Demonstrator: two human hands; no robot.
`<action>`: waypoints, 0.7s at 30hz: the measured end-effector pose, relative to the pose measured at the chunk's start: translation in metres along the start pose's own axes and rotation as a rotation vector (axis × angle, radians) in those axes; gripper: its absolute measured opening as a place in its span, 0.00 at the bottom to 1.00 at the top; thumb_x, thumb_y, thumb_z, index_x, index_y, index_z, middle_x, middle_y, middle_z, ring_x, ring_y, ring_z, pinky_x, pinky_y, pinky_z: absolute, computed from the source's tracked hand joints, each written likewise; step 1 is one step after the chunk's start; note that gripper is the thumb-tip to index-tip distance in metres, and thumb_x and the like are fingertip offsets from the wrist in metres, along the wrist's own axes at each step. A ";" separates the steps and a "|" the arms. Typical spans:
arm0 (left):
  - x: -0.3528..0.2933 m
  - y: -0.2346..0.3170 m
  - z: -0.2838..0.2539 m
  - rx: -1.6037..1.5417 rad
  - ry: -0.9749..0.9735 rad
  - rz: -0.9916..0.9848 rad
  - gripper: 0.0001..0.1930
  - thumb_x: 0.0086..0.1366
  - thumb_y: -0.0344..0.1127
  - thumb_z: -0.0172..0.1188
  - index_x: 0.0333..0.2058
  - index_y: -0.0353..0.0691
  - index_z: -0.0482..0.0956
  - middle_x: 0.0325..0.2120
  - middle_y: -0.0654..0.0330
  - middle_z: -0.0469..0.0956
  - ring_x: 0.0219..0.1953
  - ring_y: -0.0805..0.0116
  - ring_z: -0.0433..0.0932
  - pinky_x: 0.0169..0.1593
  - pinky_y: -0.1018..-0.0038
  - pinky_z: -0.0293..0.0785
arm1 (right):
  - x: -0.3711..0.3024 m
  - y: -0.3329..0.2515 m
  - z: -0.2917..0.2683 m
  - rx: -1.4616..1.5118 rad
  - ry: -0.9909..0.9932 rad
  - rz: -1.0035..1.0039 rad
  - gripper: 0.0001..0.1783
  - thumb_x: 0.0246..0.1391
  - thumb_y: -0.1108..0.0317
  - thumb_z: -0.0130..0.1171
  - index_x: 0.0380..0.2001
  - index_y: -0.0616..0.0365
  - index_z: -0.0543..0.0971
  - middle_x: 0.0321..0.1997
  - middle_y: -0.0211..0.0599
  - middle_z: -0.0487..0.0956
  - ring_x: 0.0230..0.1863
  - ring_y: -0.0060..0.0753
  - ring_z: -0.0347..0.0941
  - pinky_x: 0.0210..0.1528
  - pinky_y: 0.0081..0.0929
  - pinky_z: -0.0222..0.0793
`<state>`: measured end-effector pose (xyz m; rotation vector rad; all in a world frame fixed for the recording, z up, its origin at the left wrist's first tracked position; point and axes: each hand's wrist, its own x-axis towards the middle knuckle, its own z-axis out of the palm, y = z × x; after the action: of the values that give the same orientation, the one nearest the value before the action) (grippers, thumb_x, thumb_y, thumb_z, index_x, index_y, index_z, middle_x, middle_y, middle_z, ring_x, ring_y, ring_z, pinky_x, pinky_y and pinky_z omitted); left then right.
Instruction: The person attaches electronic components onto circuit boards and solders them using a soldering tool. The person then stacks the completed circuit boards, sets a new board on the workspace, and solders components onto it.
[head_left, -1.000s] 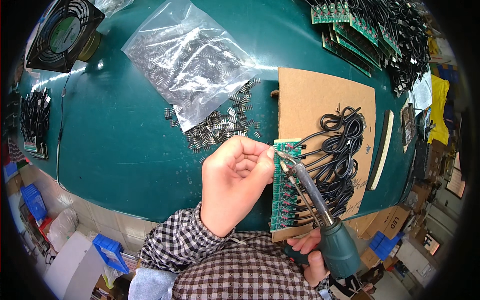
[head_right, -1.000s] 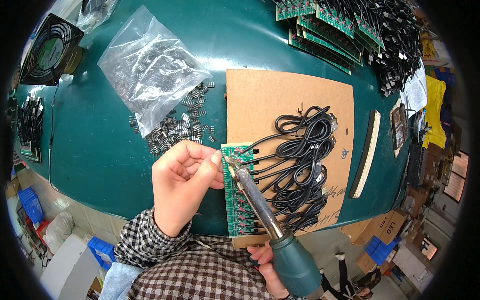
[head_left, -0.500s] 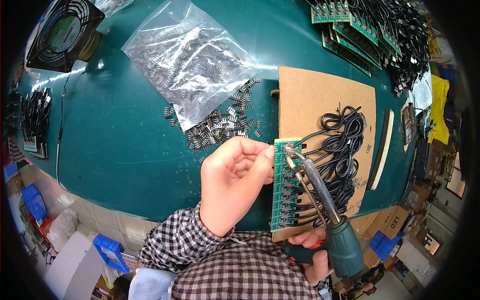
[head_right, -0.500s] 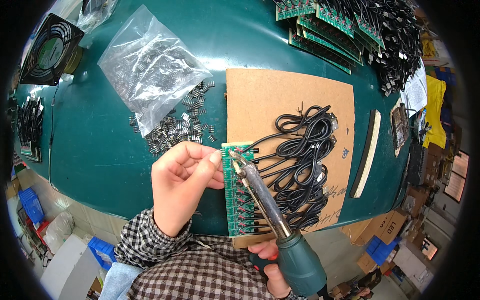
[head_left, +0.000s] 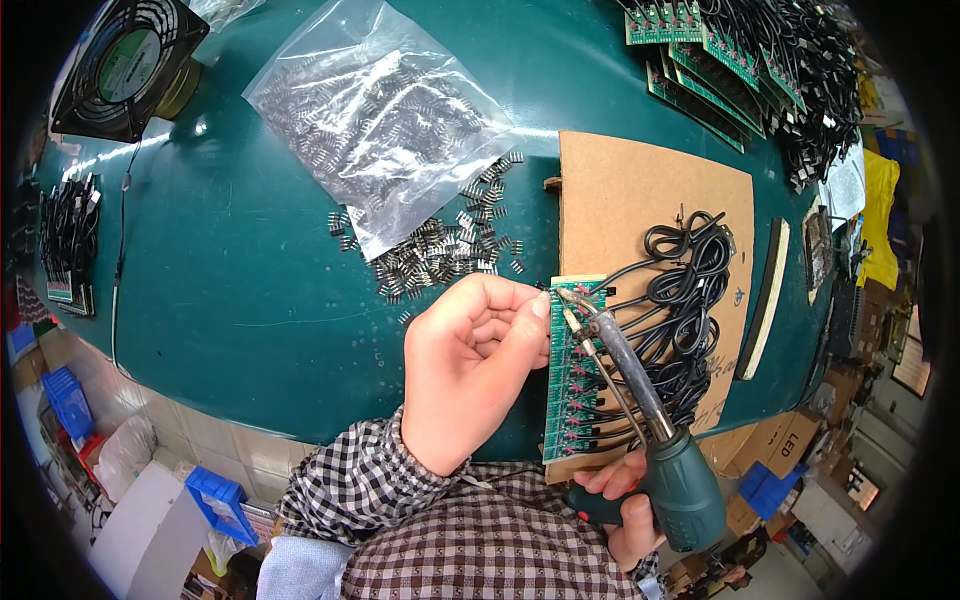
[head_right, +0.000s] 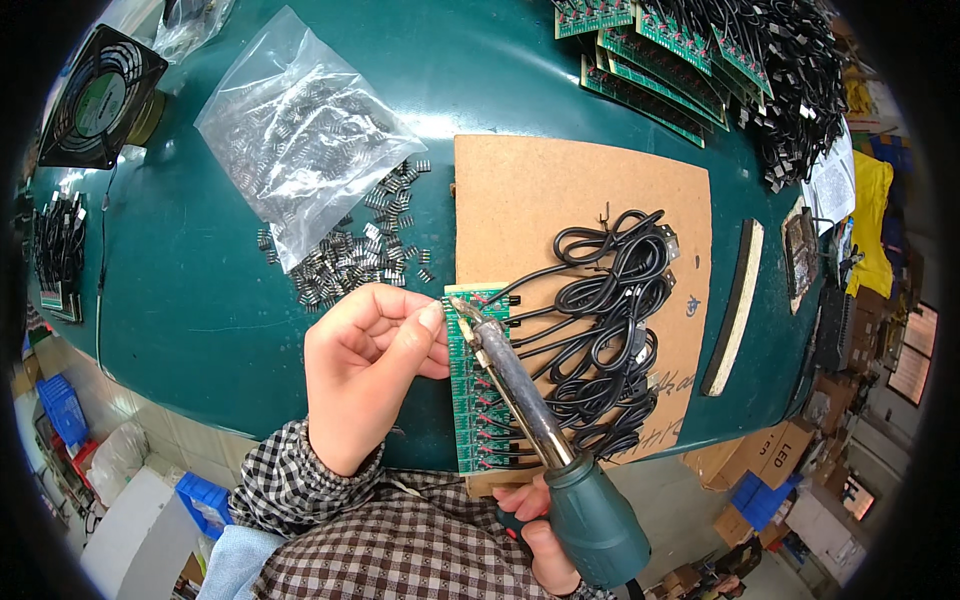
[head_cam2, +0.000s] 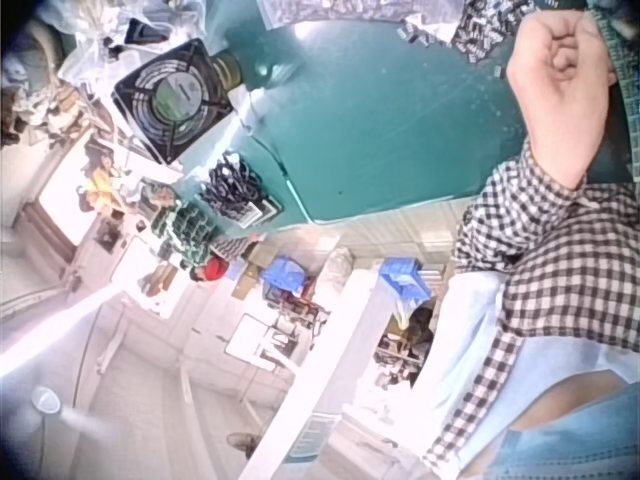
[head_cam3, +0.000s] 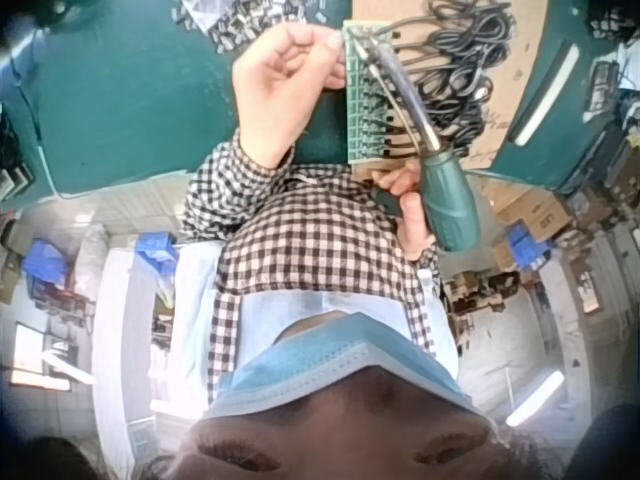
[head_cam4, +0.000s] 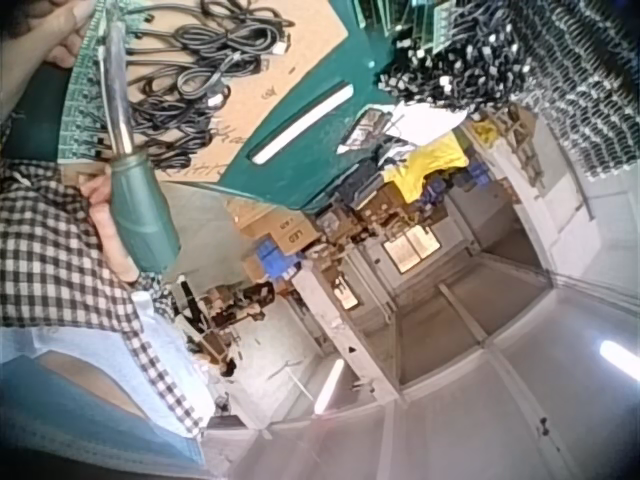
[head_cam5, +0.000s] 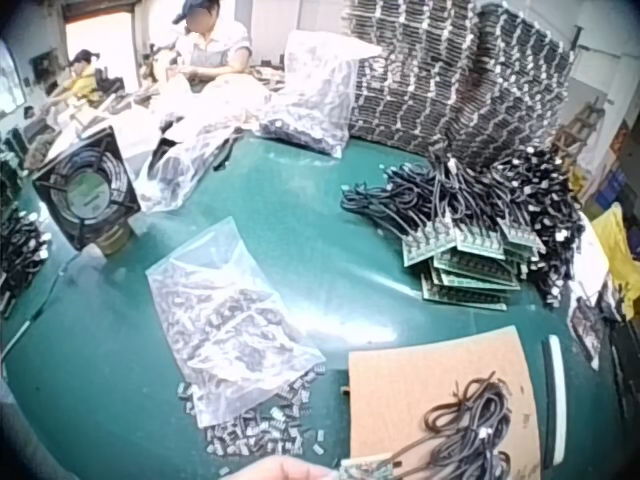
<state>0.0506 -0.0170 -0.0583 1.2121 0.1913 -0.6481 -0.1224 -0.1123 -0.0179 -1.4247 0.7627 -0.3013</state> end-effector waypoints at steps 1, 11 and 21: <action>0.000 0.000 0.000 0.016 0.001 0.004 0.06 0.61 0.27 0.51 0.32 0.29 0.71 0.25 0.58 0.76 0.26 0.75 0.76 0.30 0.81 0.75 | 0.000 0.000 0.001 0.000 -0.001 0.001 0.23 0.51 0.60 0.52 0.40 0.71 0.62 0.26 0.40 0.67 0.25 0.34 0.70 0.33 0.41 0.76; 0.000 0.000 -0.001 0.013 -0.013 -0.008 0.06 0.60 0.27 0.53 0.32 0.28 0.70 0.26 0.59 0.76 0.27 0.79 0.75 0.31 0.84 0.73 | -0.003 -0.003 0.003 0.008 0.037 0.022 0.22 0.50 0.59 0.53 0.36 0.71 0.64 0.22 0.39 0.67 0.24 0.33 0.69 0.33 0.42 0.76; 0.001 0.000 0.000 0.001 -0.017 -0.002 0.06 0.60 0.27 0.53 0.32 0.28 0.70 0.26 0.59 0.76 0.27 0.79 0.75 0.31 0.84 0.73 | -0.006 -0.003 0.002 -0.016 0.073 0.060 0.26 0.47 0.55 0.56 0.38 0.70 0.65 0.20 0.38 0.68 0.23 0.34 0.69 0.33 0.44 0.75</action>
<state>0.0514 -0.0169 -0.0584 1.2068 0.1780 -0.6600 -0.1250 -0.1079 -0.0136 -1.4098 0.8675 -0.3029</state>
